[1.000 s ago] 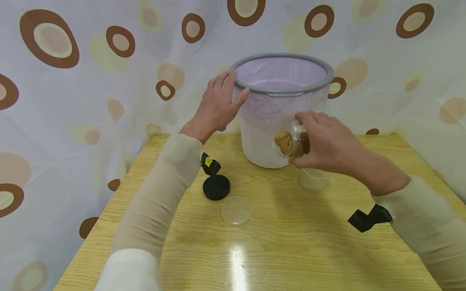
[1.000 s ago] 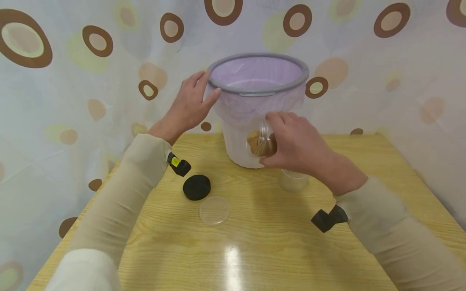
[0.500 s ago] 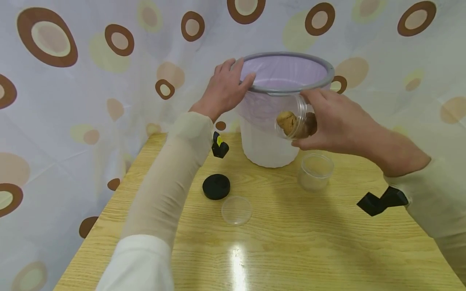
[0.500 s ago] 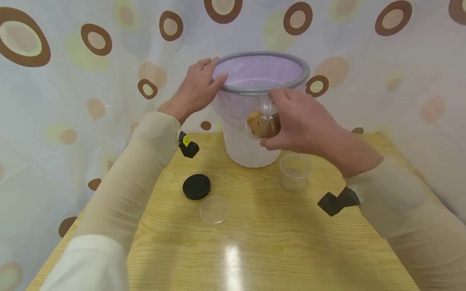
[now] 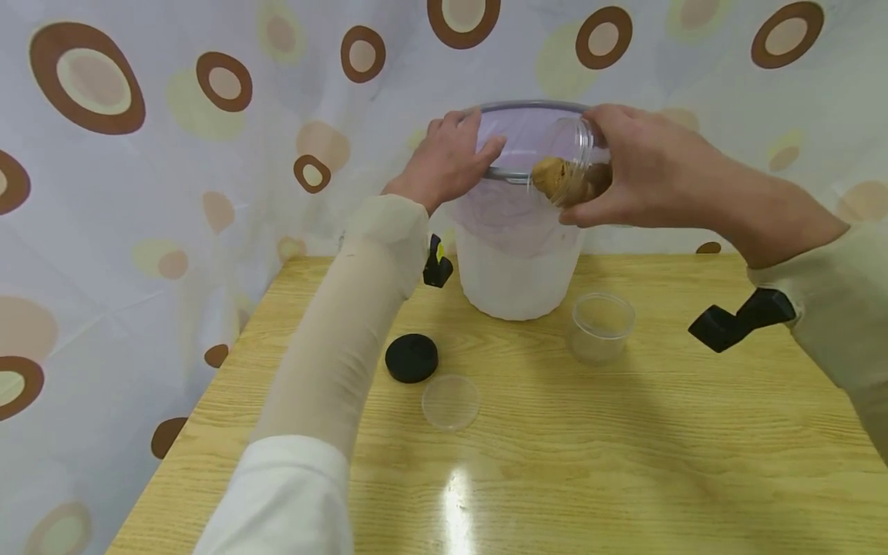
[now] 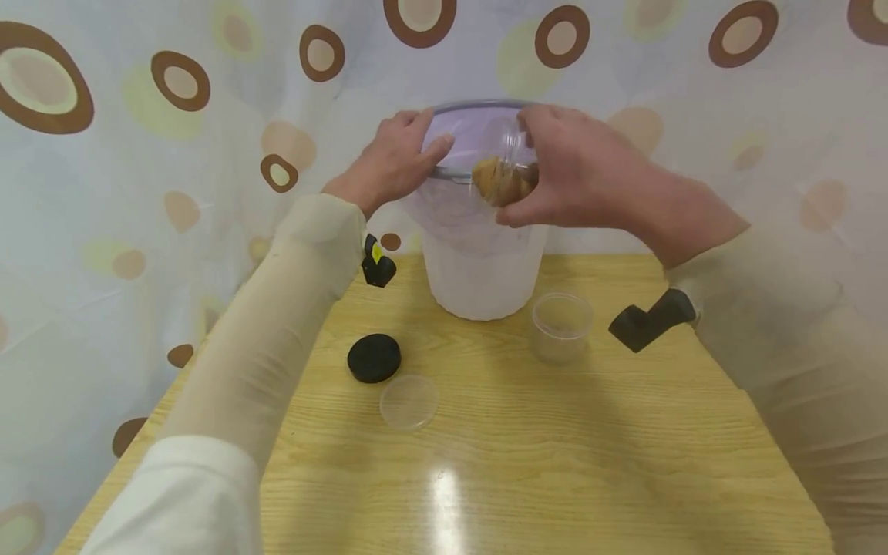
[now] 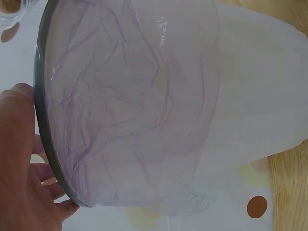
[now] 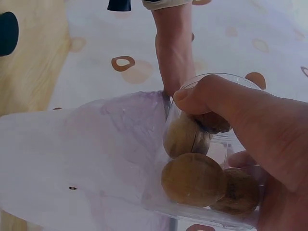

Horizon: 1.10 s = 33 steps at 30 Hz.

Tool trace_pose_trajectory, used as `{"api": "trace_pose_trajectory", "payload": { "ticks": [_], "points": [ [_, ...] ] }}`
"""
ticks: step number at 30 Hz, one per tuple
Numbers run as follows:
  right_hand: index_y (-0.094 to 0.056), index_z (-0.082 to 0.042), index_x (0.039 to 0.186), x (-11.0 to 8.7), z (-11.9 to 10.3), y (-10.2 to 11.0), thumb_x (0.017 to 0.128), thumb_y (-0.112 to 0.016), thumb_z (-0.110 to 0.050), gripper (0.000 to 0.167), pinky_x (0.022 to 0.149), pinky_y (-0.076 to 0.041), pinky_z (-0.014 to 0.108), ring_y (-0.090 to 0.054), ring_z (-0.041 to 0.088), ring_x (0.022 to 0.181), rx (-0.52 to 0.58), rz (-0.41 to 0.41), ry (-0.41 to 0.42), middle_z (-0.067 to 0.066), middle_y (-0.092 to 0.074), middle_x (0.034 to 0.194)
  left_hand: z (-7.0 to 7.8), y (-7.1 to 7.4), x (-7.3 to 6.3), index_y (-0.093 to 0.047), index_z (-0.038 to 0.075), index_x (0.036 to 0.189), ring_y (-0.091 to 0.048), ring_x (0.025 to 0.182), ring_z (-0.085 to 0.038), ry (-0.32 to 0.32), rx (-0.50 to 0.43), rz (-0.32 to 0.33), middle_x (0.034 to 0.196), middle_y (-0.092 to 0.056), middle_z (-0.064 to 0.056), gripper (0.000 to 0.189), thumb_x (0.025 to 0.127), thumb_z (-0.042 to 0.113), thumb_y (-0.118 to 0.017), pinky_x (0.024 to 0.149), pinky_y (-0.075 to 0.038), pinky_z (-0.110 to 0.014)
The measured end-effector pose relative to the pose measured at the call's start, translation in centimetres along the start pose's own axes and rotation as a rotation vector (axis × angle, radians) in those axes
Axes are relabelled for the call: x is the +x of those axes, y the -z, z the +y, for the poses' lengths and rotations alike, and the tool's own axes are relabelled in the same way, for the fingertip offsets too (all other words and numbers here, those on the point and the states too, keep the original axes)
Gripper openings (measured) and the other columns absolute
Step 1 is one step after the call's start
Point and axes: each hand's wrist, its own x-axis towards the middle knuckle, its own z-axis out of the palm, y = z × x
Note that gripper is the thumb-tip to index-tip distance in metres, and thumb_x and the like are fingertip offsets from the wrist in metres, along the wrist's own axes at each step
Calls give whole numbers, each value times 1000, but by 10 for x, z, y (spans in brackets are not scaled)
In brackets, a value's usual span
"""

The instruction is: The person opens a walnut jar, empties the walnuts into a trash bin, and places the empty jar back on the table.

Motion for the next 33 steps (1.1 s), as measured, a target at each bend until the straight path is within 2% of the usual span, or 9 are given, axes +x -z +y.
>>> {"api": "trace_pose_trajectory", "payload": {
  "ticks": [5,11,19,23,26,33],
  "points": [
    [-41,6,133,11,7,11,72,-86,-40,89,78,-46,49,-54,37,97,-18,-22,-30,22,-54,116,4,0,6,-17,12,160,-16,153,-28,30,36,-39,166,-16,-7,71,104,56,-19,125,-15,-37],
    [-40,8,132,23,16,19,73,-84,-42,89,76,-45,47,-54,37,96,-55,-46,-45,24,-54,114,8,5,9,-18,11,160,-12,154,-27,51,48,-129,166,-17,-7,73,104,58,-14,126,-10,-38],
    [-34,11,136,43,23,25,76,-80,-43,93,84,-51,58,-53,44,100,-138,-79,-80,31,-50,119,16,12,11,-20,12,159,-15,151,-32,128,62,-157,165,-16,-13,80,100,65,-15,124,-15,-42],
    [-34,11,134,54,25,26,76,-79,-44,92,84,-50,59,-53,45,101,-190,-81,-89,31,-50,117,16,14,9,-9,14,161,-3,154,-33,181,69,-211,166,-2,-18,84,98,69,-13,126,-10,-42],
    [-32,11,136,62,28,25,77,-78,-44,93,89,-49,61,-52,46,104,-214,-89,-96,32,-49,121,15,13,8,-1,16,161,7,154,-33,219,42,-244,165,9,-21,86,96,72,-11,126,-8,-41],
    [-30,13,137,71,32,22,78,-78,-42,93,92,-46,63,-48,48,103,-249,-107,-121,33,-44,124,13,6,10,4,15,160,10,154,-31,212,32,-227,165,13,-21,81,99,66,-6,126,-3,-38]
  ]
}}
